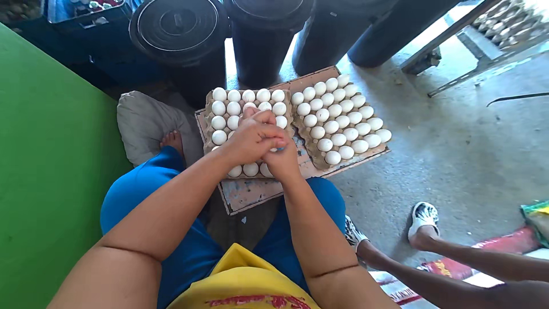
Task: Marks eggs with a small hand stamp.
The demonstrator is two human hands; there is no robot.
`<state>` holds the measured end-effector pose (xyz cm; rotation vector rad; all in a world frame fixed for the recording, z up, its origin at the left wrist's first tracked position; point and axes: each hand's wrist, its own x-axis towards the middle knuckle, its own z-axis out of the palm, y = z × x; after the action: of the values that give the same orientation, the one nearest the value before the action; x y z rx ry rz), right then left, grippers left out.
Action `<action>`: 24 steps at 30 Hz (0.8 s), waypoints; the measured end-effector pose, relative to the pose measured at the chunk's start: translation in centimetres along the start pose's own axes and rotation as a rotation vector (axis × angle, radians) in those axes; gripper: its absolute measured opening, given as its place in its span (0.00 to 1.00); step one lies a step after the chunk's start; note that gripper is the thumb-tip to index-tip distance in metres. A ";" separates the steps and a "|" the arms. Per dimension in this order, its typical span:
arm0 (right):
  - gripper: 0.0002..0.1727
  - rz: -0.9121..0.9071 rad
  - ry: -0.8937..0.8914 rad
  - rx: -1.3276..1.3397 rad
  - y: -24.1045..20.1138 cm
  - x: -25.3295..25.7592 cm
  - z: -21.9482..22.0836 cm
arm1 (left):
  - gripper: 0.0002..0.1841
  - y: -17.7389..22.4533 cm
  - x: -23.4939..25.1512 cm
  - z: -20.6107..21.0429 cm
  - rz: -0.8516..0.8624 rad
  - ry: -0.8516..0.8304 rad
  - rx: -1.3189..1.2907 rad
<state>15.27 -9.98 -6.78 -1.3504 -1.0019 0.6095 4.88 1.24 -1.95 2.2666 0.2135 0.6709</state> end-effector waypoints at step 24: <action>0.25 0.188 -0.018 -0.008 -0.2 0.3 0.2 | 0.11 -1.8 0.0 -1.2 -0.134 0.089 -0.072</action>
<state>15.19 -9.64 -6.51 -1.4588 -0.8983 0.7607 4.33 3.20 -2.52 2.1350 0.3750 0.6984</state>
